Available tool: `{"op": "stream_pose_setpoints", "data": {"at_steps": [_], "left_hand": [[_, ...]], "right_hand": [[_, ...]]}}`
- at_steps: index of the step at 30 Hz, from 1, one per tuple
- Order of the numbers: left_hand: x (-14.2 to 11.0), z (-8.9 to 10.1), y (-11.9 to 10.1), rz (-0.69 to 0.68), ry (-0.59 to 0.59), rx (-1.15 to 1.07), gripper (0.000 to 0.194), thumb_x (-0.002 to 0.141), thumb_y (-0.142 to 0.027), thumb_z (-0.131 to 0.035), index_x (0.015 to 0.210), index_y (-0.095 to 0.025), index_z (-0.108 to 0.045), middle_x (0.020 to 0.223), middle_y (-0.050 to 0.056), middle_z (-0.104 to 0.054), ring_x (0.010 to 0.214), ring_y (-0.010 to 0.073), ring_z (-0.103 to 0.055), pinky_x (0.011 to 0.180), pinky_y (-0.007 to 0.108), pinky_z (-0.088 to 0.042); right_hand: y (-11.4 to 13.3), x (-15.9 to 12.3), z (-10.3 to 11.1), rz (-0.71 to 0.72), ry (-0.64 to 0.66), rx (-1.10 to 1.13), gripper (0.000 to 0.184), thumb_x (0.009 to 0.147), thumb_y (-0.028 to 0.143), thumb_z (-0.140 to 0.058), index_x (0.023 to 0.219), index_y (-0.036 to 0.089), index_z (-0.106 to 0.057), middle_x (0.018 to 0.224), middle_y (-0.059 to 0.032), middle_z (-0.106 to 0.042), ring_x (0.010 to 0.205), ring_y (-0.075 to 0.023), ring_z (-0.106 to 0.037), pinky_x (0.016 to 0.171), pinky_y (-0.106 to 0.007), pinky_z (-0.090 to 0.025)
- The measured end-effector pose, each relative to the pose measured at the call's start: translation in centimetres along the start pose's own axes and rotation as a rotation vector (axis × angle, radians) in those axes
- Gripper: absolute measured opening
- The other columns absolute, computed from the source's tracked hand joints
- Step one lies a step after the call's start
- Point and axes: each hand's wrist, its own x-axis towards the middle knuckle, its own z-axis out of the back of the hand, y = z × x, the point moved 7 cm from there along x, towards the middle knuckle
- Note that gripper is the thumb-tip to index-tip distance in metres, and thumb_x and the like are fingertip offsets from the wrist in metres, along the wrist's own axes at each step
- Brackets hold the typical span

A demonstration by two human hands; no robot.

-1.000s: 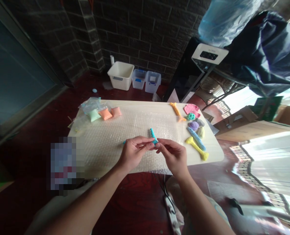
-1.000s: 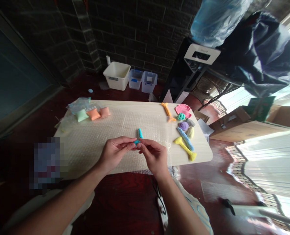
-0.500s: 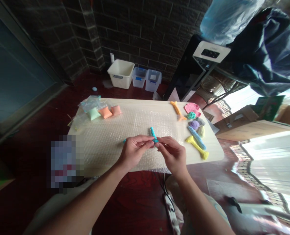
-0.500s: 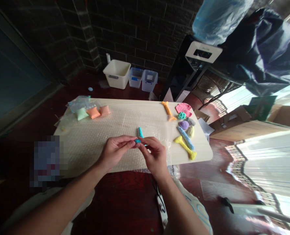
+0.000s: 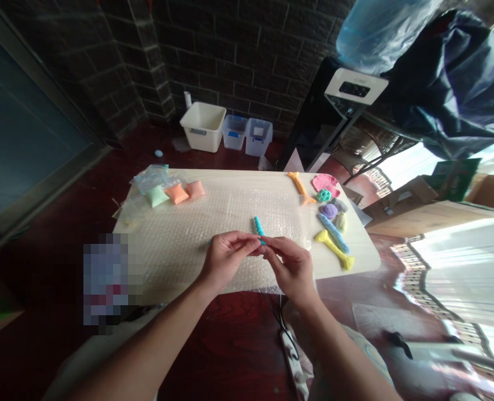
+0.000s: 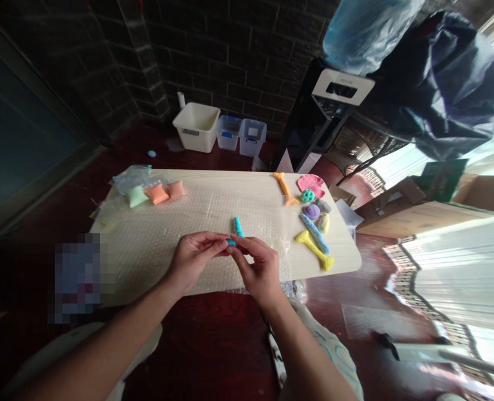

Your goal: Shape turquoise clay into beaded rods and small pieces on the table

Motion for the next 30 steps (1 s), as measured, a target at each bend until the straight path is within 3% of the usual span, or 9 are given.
{"op": "stream_pose_setpoints", "data": {"at_steps": [5,7,13,18,20,22,30], "left_hand": [[-0.3,-0.7,0.1,0.008,0.066,0.037,0.034,0.080,-0.038,-0.088,0.106,-0.017,-0.083,0.095,0.011,-0.084,0.083,0.0248,-0.080,0.085,0.044,-0.067],[-0.3,-0.7,0.1,0.006,0.067,0.037,0.033,0.079,-0.036,-0.089,0.105,-0.017,-0.084,0.098,0.011,-0.084,0.082,0.0244,-0.080,0.084,0.042,-0.067],[0.1,-0.3,0.6,0.073,0.018,-0.035,0.027,0.081,-0.036,-0.088,0.097,-0.015,-0.084,0.091,0.011,-0.084,0.079,0.0206,-0.078,0.076,0.033,-0.066],[0.0,-0.2,0.9,0.123,-0.007,-0.040,0.033,0.077,-0.036,-0.091,0.102,-0.015,-0.084,0.095,0.011,-0.083,0.086,0.0215,-0.078,0.083,0.035,-0.066],[-0.1,-0.1,0.8,0.135,-0.016,-0.015,0.040,0.073,-0.035,-0.093,0.108,-0.017,-0.083,0.098,0.011,-0.084,0.088,0.0227,-0.079,0.088,0.037,-0.066],[-0.2,0.2,1.0,0.159,-0.045,0.021,0.039,0.069,-0.037,-0.095,0.101,-0.016,-0.084,0.096,0.010,-0.084,0.087,0.0233,-0.079,0.088,0.035,-0.066],[-0.1,1.0,1.7,0.265,-0.126,0.097,0.046,0.056,-0.045,-0.100,0.090,-0.017,-0.086,0.092,0.008,-0.084,0.087,0.0278,-0.080,0.080,0.034,-0.069]], "right_hand": [[-0.9,0.2,0.2,-0.118,-0.047,0.082,0.019,0.096,0.037,-0.075,0.105,0.023,-0.083,0.084,-0.0062,-0.079,0.073,-0.0197,-0.073,0.067,-0.033,-0.061],[-0.9,0.3,0.2,-0.127,-0.052,0.110,0.019,0.096,0.038,-0.074,0.102,0.022,-0.083,0.083,-0.0059,-0.078,0.073,-0.0186,-0.072,0.065,-0.032,-0.060],[0.3,0.5,0.0,0.020,0.001,0.057,0.028,0.096,0.030,-0.075,0.123,0.030,-0.079,0.110,-0.0090,-0.075,0.097,-0.0222,-0.073,0.081,-0.036,-0.062],[0.2,0.6,0.2,0.026,-0.044,-0.055,0.019,0.095,0.033,-0.076,0.112,0.026,-0.083,0.096,-0.0088,-0.079,0.084,-0.0207,-0.074,0.076,-0.034,-0.061],[-0.1,0.6,0.2,0.009,-0.053,-0.050,0.021,0.094,0.038,-0.078,0.107,0.023,-0.084,0.092,-0.0081,-0.080,0.079,-0.0197,-0.074,0.073,-0.032,-0.061],[-0.3,0.5,0.2,-0.021,-0.051,-0.013,0.028,0.093,0.042,-0.078,0.110,0.021,-0.082,0.089,-0.0074,-0.081,0.076,-0.0190,-0.075,0.072,-0.031,-0.062],[1.1,0.1,-0.5,0.161,-0.030,-0.247,0.026,0.101,0.037,-0.067,0.111,0.019,-0.083,0.094,-0.0107,-0.078,0.081,-0.0196,-0.075,0.075,-0.029,-0.060]]}}
